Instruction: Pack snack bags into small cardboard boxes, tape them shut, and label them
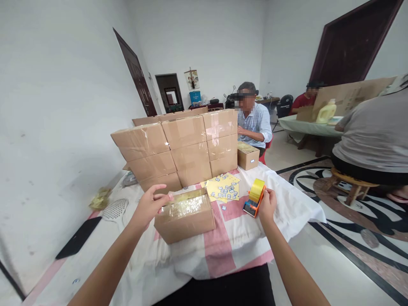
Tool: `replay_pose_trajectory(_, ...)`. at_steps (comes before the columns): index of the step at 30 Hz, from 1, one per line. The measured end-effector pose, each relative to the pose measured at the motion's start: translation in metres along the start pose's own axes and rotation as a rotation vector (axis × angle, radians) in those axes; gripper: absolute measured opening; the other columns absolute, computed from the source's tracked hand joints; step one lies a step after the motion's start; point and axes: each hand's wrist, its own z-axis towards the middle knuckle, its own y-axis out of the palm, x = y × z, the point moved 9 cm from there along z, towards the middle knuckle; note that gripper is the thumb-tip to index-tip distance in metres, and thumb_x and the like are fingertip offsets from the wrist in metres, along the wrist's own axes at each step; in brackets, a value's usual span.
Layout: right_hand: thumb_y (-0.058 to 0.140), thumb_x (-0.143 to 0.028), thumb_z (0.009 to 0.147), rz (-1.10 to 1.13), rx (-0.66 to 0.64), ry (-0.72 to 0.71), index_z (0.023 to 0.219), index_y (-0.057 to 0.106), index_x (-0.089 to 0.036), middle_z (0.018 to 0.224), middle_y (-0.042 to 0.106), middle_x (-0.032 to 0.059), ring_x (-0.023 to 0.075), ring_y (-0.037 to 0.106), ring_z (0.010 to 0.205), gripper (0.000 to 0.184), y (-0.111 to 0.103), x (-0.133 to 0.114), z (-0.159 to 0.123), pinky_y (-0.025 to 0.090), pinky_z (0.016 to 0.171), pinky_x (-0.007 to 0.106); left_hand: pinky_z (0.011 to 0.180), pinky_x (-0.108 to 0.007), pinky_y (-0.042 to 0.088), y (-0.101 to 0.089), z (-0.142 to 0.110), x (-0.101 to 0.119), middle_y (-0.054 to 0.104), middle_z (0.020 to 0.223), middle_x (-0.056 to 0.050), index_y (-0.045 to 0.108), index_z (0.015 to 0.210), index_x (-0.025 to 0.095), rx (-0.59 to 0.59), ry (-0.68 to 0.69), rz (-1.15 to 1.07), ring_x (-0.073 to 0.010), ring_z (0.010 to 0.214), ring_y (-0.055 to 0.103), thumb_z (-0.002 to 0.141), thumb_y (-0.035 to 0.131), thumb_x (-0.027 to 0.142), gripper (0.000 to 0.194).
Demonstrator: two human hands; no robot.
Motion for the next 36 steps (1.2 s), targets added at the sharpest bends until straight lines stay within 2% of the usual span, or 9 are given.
replay_pose_trajectory(6,0.057,-0.043,0.092,-0.053,-0.052,-0.233,0.092,0.054,-0.023,0.098,0.052,0.0032,0.0213,0.051,0.096,0.020,0.007,-0.076,-0.034,0.043,0.095,0.040,0.048,-0.023,0.038,0.013,-0.009,0.020,0.077,0.086,-0.004,0.060,0.117,0.021,-0.198,0.069,0.124,-0.0121,0.052,0.053,0.081,0.071,0.049,0.047)
replay_pose_trajectory(10,0.062,-0.047,0.091,0.032,-0.835,-0.335,0.120,0.063,-0.023,0.121,0.062,0.0103,0.0236,0.062,0.101,0.037,0.080,-0.157,-0.124,0.052,0.087,0.039,0.048,-0.025,0.038,0.050,-0.064,0.042,0.076,0.077,-0.002,0.068,0.084,0.023,-0.501,0.173,0.342,-0.0162,0.060,0.062,0.092,0.059,0.045,0.024)
replay_pose_trajectory(14,0.072,-0.030,0.088,-0.044,-1.362,-0.324,0.138,0.056,-0.027,0.112,0.071,0.0046,0.0198,0.067,0.099,0.053,0.111,-0.204,-0.214,0.052,0.089,0.035,0.060,-0.028,0.037,0.062,-0.110,0.068,0.070,0.067,0.002,0.068,0.078,0.025,-0.445,0.477,0.605,-0.0150,0.062,0.060,0.097,0.053,0.043,0.031)
replay_pose_trajectory(17,0.066,-0.024,0.092,-0.063,-1.375,-0.375,0.095,0.070,-0.022,0.080,0.067,-0.0010,0.0140,0.062,0.073,0.005,0.115,-0.218,-0.228,0.046,0.069,0.027,0.062,-0.027,0.038,0.052,-0.116,0.065,0.070,0.069,0.002,0.064,0.076,0.024,-0.352,0.490,0.596,-0.0149,0.064,0.062,0.100,0.050,0.047,0.036)
replay_pose_trajectory(21,0.063,-0.027,0.095,-0.051,-1.337,-0.402,0.088,0.067,-0.021,0.083,0.064,0.0011,0.0147,0.058,0.076,0.010,0.116,-0.222,-0.221,0.044,0.068,0.028,0.060,-0.027,0.038,0.038,-0.113,0.055,0.068,0.065,0.003,0.061,0.073,0.023,-0.290,0.404,0.456,-0.0130,0.056,0.058,0.101,0.047,0.049,0.041)
replay_pose_trajectory(26,0.080,-0.045,0.083,0.079,-1.619,0.050,0.127,0.063,-0.025,0.118,0.069,0.0070,0.0155,0.063,0.088,0.052,0.130,-0.197,-0.239,0.051,0.078,0.031,0.065,-0.026,0.039,0.047,-0.125,0.047,0.071,0.074,0.002,0.061,0.084,0.025,-0.424,0.404,0.377,-0.0152,0.067,0.062,0.099,0.052,0.044,0.026)
replay_pose_trajectory(30,0.083,-0.044,0.079,0.149,-1.726,0.290,0.100,0.072,-0.019,0.078,0.069,-0.0003,0.0108,0.059,0.064,0.035,0.141,-0.175,-0.262,0.046,0.062,0.023,0.063,-0.027,0.039,0.049,-0.128,0.024,0.072,0.074,0.002,0.058,0.099,0.027,-0.489,0.280,0.301,-0.0173,0.066,0.061,0.097,0.054,0.045,0.019)
replay_pose_trajectory(33,0.073,-0.029,0.086,0.023,-1.637,0.081,0.091,0.073,-0.018,0.070,0.067,-0.0015,0.0104,0.056,0.060,0.012,0.148,-0.174,-0.255,0.041,0.057,0.022,0.061,-0.027,0.037,0.040,-0.119,0.006,0.075,0.075,0.000,0.056,0.102,0.027,-0.406,0.217,0.263,-0.0179,0.064,0.059,0.094,0.055,0.048,0.023)
replay_pose_trajectory(36,0.053,-0.019,0.096,-0.067,-1.524,-0.527,0.097,0.075,-0.020,0.080,0.070,0.0031,0.0143,0.060,0.070,0.022,0.147,-0.214,-0.235,0.043,0.066,0.027,0.057,-0.026,0.035,0.034,-0.105,-0.023,0.076,0.073,-0.002,0.053,0.105,0.025,-0.382,0.050,0.197,-0.0168,0.059,0.055,0.090,0.057,0.050,0.029)
